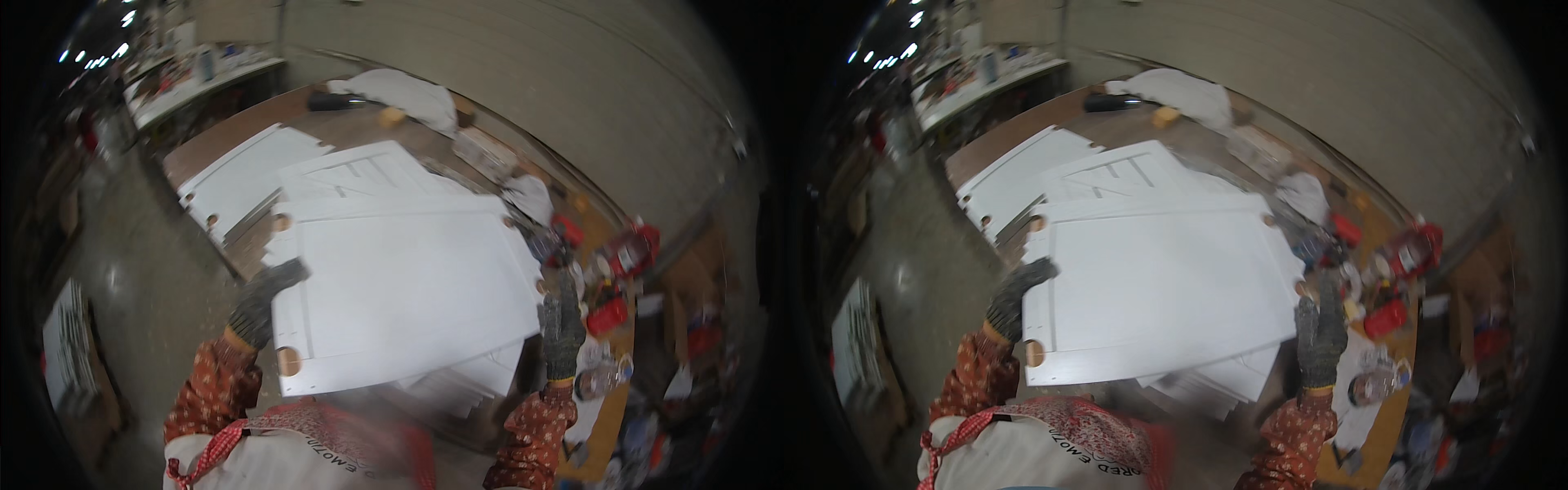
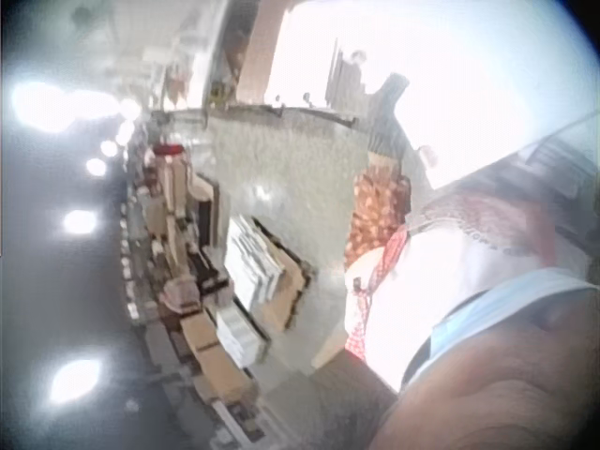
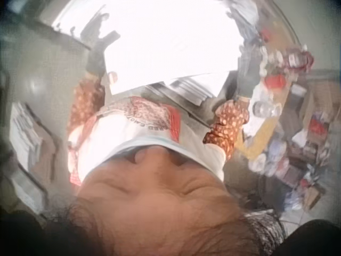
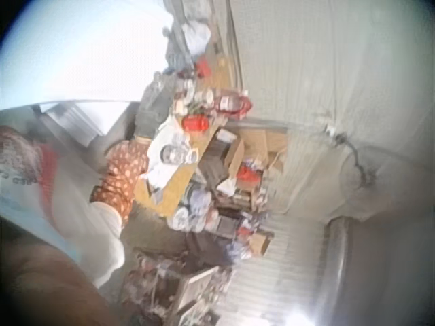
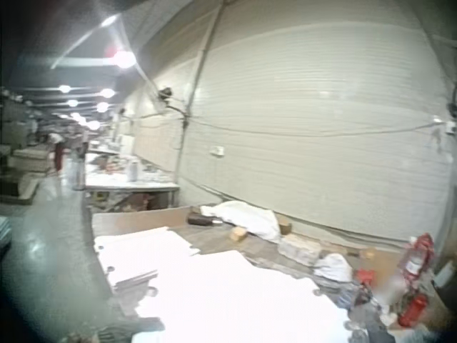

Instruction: The person sands the edges and surfaces of white furniture panels using a sanding block and wipes them with a cloth.

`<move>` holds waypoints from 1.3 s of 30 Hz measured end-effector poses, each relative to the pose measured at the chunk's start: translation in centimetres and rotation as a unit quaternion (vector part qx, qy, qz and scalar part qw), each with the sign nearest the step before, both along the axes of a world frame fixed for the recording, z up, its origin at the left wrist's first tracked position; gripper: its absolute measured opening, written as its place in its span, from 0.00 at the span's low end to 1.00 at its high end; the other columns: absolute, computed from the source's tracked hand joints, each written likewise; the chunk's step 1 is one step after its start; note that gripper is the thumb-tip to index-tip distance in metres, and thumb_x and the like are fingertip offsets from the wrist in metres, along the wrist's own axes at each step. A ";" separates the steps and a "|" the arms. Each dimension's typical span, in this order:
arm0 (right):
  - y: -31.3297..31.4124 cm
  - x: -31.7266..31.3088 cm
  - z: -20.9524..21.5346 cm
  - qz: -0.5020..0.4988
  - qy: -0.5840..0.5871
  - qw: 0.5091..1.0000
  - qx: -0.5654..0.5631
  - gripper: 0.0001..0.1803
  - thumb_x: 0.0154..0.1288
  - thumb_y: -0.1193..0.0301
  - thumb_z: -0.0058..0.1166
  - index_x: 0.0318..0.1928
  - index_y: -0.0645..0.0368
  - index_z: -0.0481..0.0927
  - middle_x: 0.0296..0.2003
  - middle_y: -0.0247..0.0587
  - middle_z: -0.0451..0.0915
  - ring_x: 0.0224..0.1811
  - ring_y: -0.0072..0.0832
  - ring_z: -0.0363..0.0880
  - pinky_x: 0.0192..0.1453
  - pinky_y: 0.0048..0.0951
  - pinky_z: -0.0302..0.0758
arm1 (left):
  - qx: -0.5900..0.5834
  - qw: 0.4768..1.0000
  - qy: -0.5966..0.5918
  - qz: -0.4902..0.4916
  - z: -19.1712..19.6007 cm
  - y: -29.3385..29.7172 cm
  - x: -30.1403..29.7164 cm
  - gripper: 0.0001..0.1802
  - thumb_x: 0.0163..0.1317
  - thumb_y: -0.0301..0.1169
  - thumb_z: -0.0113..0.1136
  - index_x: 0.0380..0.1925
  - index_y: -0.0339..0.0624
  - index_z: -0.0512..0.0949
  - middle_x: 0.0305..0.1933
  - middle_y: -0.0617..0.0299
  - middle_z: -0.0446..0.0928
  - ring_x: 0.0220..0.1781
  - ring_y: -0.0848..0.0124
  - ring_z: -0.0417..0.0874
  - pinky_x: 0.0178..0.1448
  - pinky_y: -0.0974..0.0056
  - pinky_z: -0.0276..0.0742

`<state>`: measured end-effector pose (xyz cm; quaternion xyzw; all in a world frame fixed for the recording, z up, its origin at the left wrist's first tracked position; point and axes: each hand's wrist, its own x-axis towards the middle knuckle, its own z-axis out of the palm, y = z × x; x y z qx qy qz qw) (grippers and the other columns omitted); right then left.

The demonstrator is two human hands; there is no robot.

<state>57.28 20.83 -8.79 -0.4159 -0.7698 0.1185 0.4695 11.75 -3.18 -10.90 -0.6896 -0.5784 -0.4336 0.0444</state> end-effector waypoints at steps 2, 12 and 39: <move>1.9 0.0 -1.2 0.050 0.008 0.998 -0.048 0.24 0.68 0.73 0.55 0.64 0.58 0.72 0.56 0.50 0.78 0.57 0.42 0.78 0.60 0.35 0.74 | 0.009 0.990 0.124 0.062 -0.4 0.6 0.2 0.23 0.61 0.27 0.59 0.58 0.39 0.75 0.58 0.52 0.77 0.51 0.60 0.81 0.53 0.57 0.78; -2.3 7.3 0.8 -0.032 -0.142 0.989 -0.011 0.18 0.74 0.71 0.46 0.60 0.63 0.75 0.55 0.47 0.80 0.57 0.31 0.77 0.62 0.32 0.72 | -0.055 0.968 -0.169 0.177 5.0 0.4 -1.6 0.18 0.62 0.43 0.61 0.43 0.41 0.79 0.35 0.53 0.82 0.34 0.59 0.83 0.43 0.59 0.78; -19.0 -7.5 10.1 -0.104 -0.442 0.887 -0.085 0.33 0.74 0.52 0.37 0.72 0.56 0.58 0.74 0.48 0.52 0.75 0.43 0.52 0.75 0.50 0.50 | -0.260 0.880 -0.068 0.392 6.8 10.3 -28.3 0.23 0.62 0.47 0.54 0.51 0.45 0.76 0.57 0.46 0.74 0.58 0.51 0.76 0.57 0.50 0.73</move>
